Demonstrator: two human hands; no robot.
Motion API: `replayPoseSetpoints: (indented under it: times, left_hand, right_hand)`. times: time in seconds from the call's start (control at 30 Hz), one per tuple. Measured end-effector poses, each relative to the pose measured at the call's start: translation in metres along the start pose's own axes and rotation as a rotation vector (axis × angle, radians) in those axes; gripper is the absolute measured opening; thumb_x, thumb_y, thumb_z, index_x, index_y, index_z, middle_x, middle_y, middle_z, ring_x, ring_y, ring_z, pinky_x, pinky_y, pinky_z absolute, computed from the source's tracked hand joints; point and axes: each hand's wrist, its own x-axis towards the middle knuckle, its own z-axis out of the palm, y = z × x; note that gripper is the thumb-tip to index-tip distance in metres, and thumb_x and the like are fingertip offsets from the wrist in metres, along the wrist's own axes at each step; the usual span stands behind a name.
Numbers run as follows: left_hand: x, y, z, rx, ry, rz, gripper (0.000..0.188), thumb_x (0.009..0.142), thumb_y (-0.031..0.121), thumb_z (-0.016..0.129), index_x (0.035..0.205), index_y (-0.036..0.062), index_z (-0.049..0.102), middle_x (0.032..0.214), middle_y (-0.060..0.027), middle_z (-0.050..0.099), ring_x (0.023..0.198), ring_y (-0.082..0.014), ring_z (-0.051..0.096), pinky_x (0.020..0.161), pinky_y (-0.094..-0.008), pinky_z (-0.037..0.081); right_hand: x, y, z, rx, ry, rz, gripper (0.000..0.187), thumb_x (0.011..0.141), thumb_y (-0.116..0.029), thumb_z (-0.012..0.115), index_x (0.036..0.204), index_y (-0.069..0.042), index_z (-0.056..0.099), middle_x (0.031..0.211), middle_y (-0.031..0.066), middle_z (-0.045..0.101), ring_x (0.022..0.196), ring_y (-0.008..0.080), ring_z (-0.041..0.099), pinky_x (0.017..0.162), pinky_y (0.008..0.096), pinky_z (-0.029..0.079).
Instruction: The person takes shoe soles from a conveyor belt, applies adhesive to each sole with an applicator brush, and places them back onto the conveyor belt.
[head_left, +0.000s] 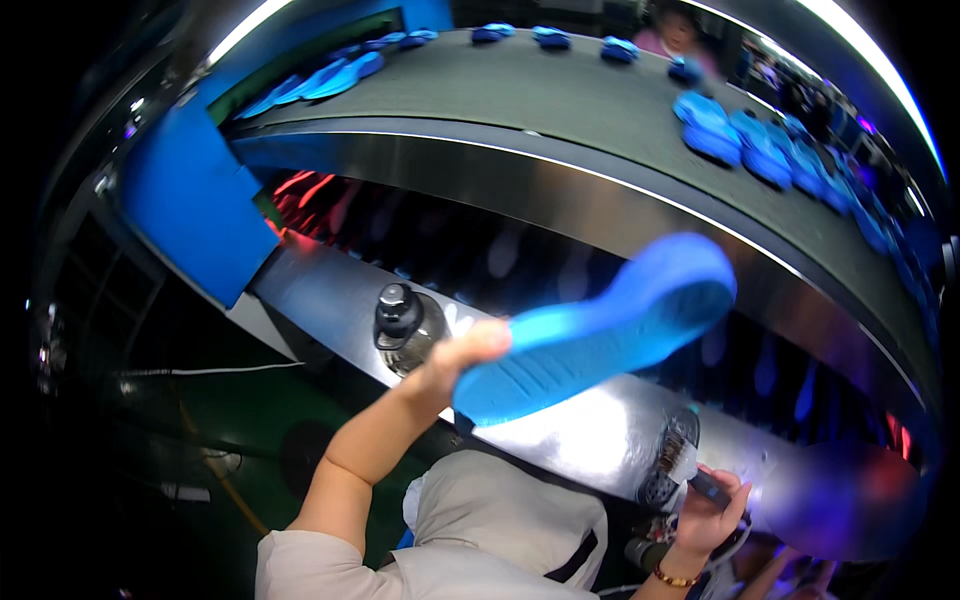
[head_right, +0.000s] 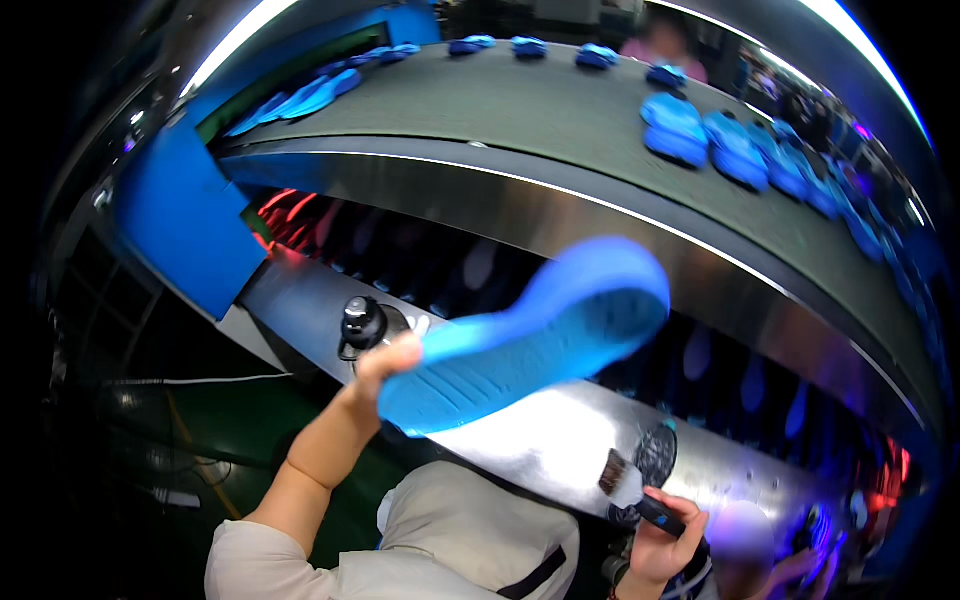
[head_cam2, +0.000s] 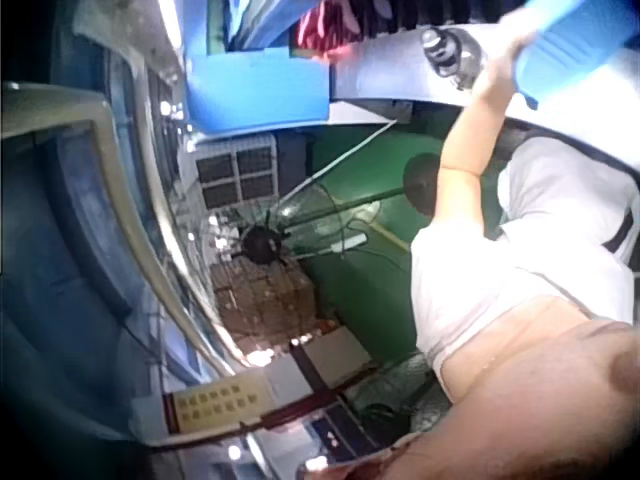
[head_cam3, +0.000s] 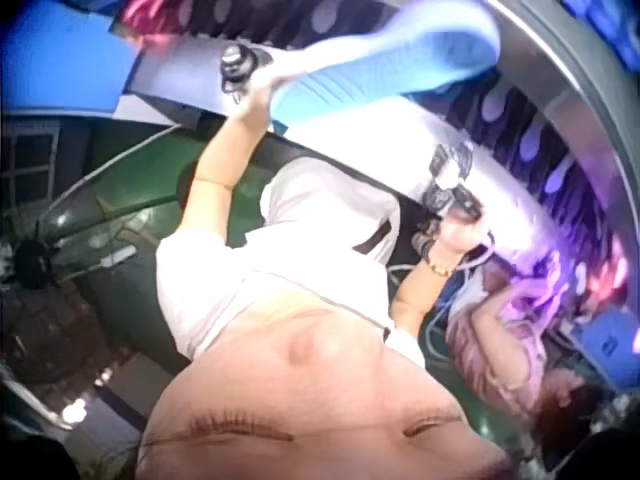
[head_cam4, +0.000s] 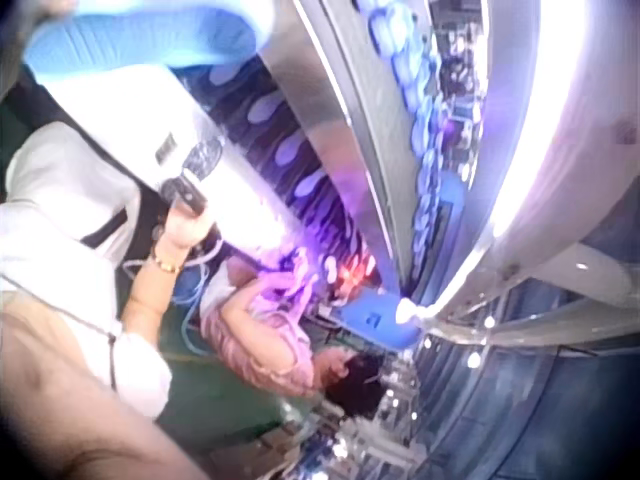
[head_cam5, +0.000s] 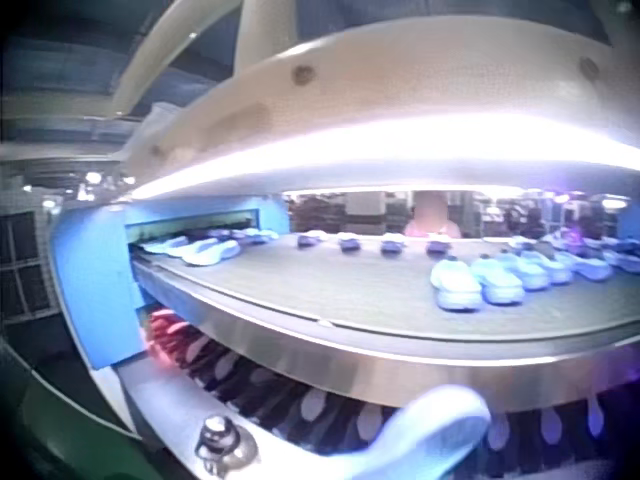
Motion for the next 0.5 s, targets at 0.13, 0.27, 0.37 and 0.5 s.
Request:
replayPoseSetpoints:
  times: [0.13,0.27,0.37,0.5]
  left_hand:
    - [0.057,0.083,-0.079,-0.364,-0.177,0.359,0.063,0.087,0.040,0.034,0.128,-0.0070,0.029,0.127,-0.0204,0.041,0.116,-0.0346,0.042,0.097,-0.0465,0.035]
    - [0.092,0.130,-0.140,-0.977,0.442,0.550,0.067,0.087,0.051,0.024,0.118,-0.0066,0.038,0.125,-0.0186,0.040,0.116,-0.0339,0.039,0.097,-0.0479,0.033]
    - [0.133,0.098,-0.165,-0.903,0.475,0.609,0.067,0.085,0.053,0.022,0.110,-0.0059,0.044,0.114,-0.0173,0.047,0.106,-0.0312,0.045,0.091,-0.0431,0.038]
    - [0.209,0.054,-0.149,0.385,-0.044,0.698,0.047,0.071,0.041,0.049,0.095,0.0001,0.054,0.097,-0.0122,0.057,0.098,-0.0304,0.051,0.087,-0.0369,0.041]
  right_hand:
    - [0.011,0.034,-0.030,-0.012,0.083,0.129,0.038,0.092,-0.035,0.038,0.101,-0.001,0.054,0.098,0.0128,0.059,0.083,0.0190,0.057,0.070,0.0277,0.044]
    - [0.006,0.042,-0.013,-0.006,0.103,0.186,0.040,0.092,-0.035,0.037,0.104,0.000,0.052,0.100,0.0116,0.059,0.077,0.0164,0.054,0.060,0.0248,0.041]
    - [0.008,0.051,-0.035,0.086,0.034,0.214,0.035,0.090,-0.028,0.043,0.104,0.002,0.054,0.100,0.0126,0.058,0.080,0.0193,0.056,0.066,0.0271,0.045]
    - [0.002,0.053,-0.055,0.161,0.021,0.310,0.038,0.088,-0.023,0.045,0.111,0.007,0.048,0.109,0.0168,0.053,0.099,0.0264,0.050,0.086,0.0352,0.041]
